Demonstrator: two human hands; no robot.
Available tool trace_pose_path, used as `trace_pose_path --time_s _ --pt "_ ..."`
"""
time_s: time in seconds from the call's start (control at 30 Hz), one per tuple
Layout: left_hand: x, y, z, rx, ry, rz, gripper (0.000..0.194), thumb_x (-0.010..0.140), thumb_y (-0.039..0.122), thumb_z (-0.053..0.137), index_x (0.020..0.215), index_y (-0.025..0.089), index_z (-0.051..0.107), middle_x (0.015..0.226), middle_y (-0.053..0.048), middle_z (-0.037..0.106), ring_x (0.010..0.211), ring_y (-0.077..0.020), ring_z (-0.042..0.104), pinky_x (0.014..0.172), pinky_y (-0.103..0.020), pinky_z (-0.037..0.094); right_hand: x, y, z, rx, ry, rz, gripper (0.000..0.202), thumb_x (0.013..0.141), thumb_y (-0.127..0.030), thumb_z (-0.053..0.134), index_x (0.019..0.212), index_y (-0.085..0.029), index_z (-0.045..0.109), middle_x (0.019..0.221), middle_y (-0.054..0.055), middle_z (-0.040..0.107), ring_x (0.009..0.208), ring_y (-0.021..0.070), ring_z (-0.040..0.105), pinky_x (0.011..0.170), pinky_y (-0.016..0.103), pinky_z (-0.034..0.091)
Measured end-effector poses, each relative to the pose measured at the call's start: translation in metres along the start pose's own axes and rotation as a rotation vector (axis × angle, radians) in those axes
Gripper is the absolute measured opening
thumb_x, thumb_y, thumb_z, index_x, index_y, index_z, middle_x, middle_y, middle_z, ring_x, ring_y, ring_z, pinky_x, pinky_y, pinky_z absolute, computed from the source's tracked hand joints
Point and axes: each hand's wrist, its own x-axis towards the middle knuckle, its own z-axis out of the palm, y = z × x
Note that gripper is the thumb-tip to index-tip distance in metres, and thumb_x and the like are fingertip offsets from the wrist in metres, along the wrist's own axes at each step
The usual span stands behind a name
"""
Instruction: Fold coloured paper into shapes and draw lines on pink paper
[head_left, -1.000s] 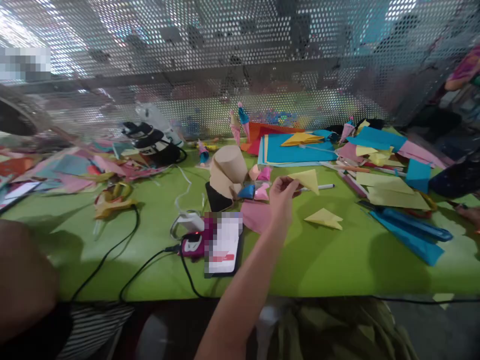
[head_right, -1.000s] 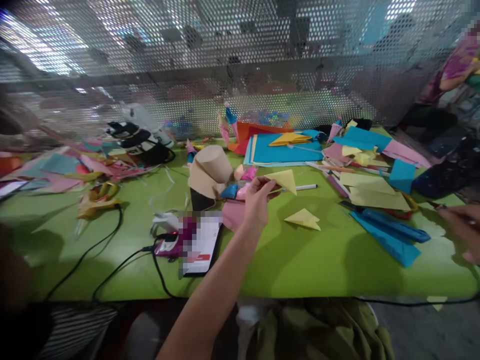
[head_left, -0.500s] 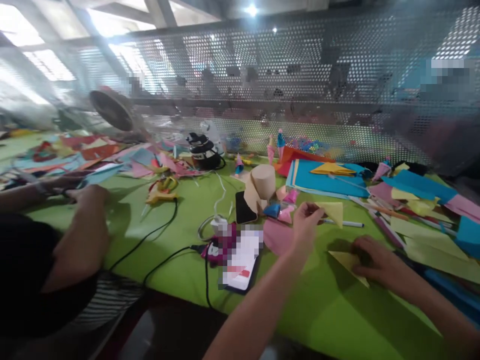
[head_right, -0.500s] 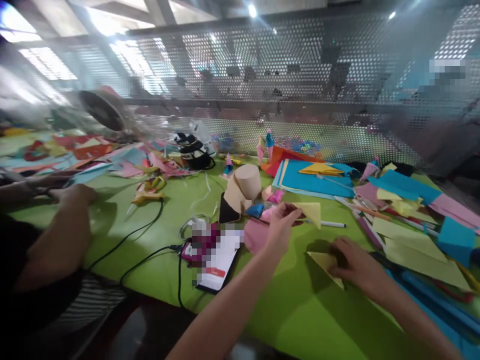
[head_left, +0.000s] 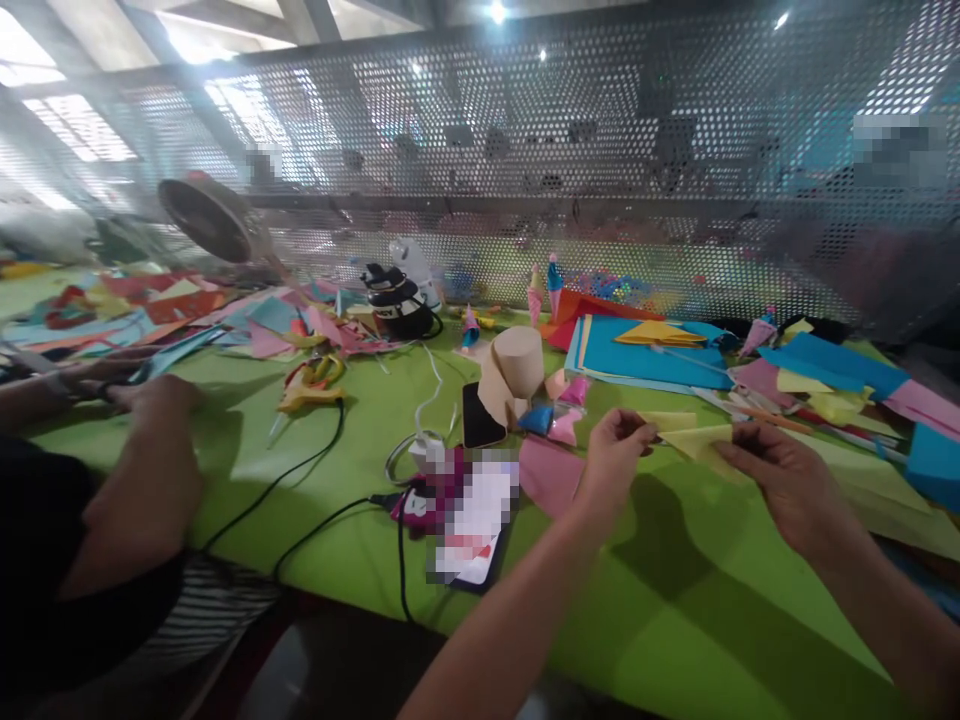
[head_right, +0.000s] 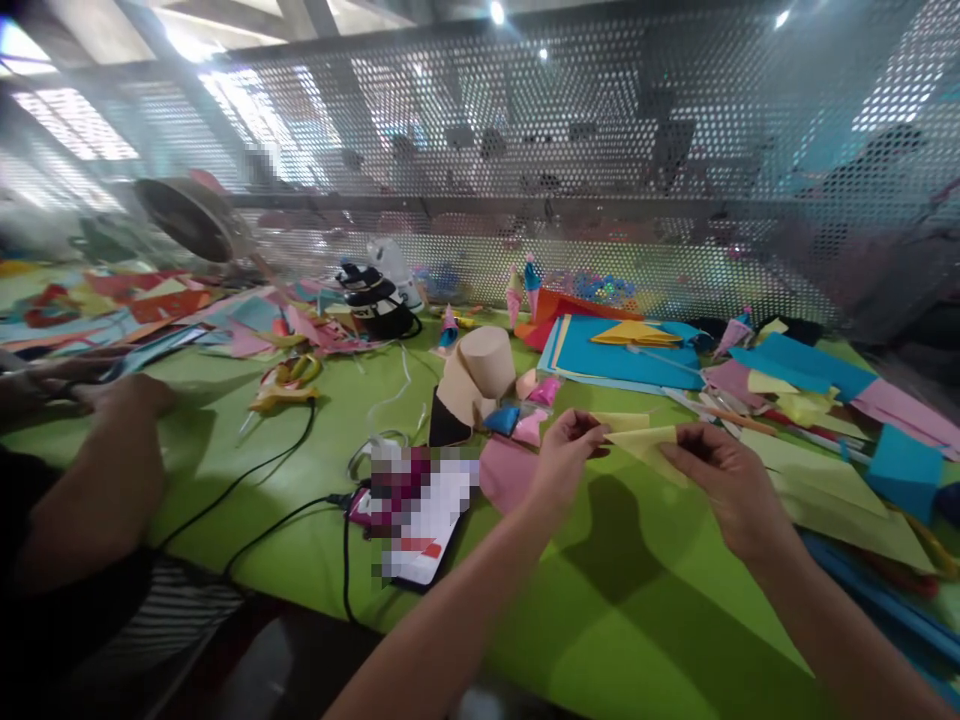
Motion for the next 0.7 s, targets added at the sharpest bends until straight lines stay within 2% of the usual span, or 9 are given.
trace_pose_path --time_s 0.1,0.17,0.23,0.3,0.37,0.43,0.5,0.57,0.7 --pt "-0.001 -0.002 0.002 0.011 -0.005 -0.001 0.018 0.071 0.024 0.076 0.077 0.017 0.060 0.075 -0.002 0.067 0.072 -0.0131 0.065 0.071 -0.026 0.050 0.001 0.008 0.008 0.063 0.046 0.011 0.031 0.072 -0.047 0.087 0.089 -0.027 0.070 0.078 0.000 0.071 0.062 0.0175 0.062 0.056 0.031 0.051" --pt "-0.002 -0.004 0.003 0.010 -0.009 -0.001 0.017 0.069 0.022 0.075 0.077 0.017 0.061 0.075 -0.001 0.067 0.071 -0.0126 0.064 0.070 -0.026 0.050 0.001 0.014 0.009 0.032 0.080 -0.016 0.032 0.072 -0.048 0.086 0.091 -0.027 0.072 0.079 0.000 0.069 0.065 0.0174 0.060 0.057 0.031 0.050" --pt "-0.003 -0.007 0.005 0.003 -0.014 0.002 0.017 0.067 0.021 0.075 0.078 0.017 0.062 0.073 0.000 0.066 0.070 -0.0119 0.063 0.068 -0.025 0.050 0.001 0.018 0.010 -0.056 0.129 -0.121 0.029 0.074 -0.049 0.085 0.088 -0.026 0.074 0.095 0.003 0.070 0.083 0.0201 0.063 0.067 0.031 0.051" --pt "-0.004 -0.009 0.006 -0.005 -0.023 0.000 0.017 0.067 0.021 0.074 0.079 0.018 0.062 0.073 0.000 0.065 0.069 -0.0116 0.063 0.068 -0.025 0.049 0.001 0.019 0.010 -0.102 0.163 -0.205 0.026 0.075 -0.048 0.084 0.082 -0.025 0.075 0.119 0.005 0.067 0.108 0.0240 0.061 0.080 0.032 0.052" --pt "-0.005 -0.011 0.008 -0.004 -0.025 -0.002 0.017 0.067 0.020 0.074 0.079 0.018 0.062 0.073 0.000 0.065 0.069 -0.0115 0.063 0.067 -0.025 0.049 0.000 0.018 0.012 -0.040 0.145 -0.173 0.025 0.075 -0.047 0.084 0.079 -0.024 0.074 0.134 0.004 0.063 0.119 0.0261 0.059 0.086 0.033 0.051" --pt "-0.006 -0.012 0.008 0.006 -0.027 -0.002 0.016 0.068 0.020 0.074 0.079 0.017 0.063 0.073 0.000 0.065 0.069 -0.0119 0.063 0.067 -0.025 0.049 -0.001 0.016 0.014 0.063 0.119 -0.079 0.027 0.071 -0.046 0.087 0.081 -0.024 0.074 0.127 0.005 0.069 0.108 0.0243 0.064 0.083 0.033 0.053" --pt "-0.007 -0.011 0.009 0.016 -0.032 0.000 0.015 0.070 0.020 0.074 0.080 0.017 0.063 0.073 0.000 0.066 0.070 -0.0125 0.065 0.068 -0.025 0.050 -0.002 0.015 0.016 0.118 0.118 0.003 0.031 0.068 -0.047 0.090 0.085 -0.025 0.075 0.104 0.004 0.075 0.087 0.0205 0.066 0.074 0.032 0.053" --pt "-0.009 -0.009 0.009 0.020 -0.035 0.002 0.015 0.072 0.021 0.075 0.080 0.017 0.063 0.074 -0.001 0.067 0.071 -0.0128 0.066 0.069 -0.025 0.050 -0.003 0.013 0.017 0.123 0.141 0.036 0.034 0.065 -0.047 0.091 0.085 -0.024 0.076 0.084 0.002 0.074 0.072 0.0176 0.064 0.066 0.031 0.052" --pt "-0.011 -0.007 0.009 0.025 -0.044 -0.005 0.015 0.073 0.022 0.075 0.079 0.016 0.062 0.075 -0.001 0.067 0.073 -0.0129 0.066 0.071 -0.025 0.050 -0.002 0.012 0.017 0.112 0.181 0.021 0.038 0.060 -0.049 0.093 0.079 -0.023 0.075 0.075 0.001 0.072 0.065 0.0160 0.061 0.060 0.028 0.049"
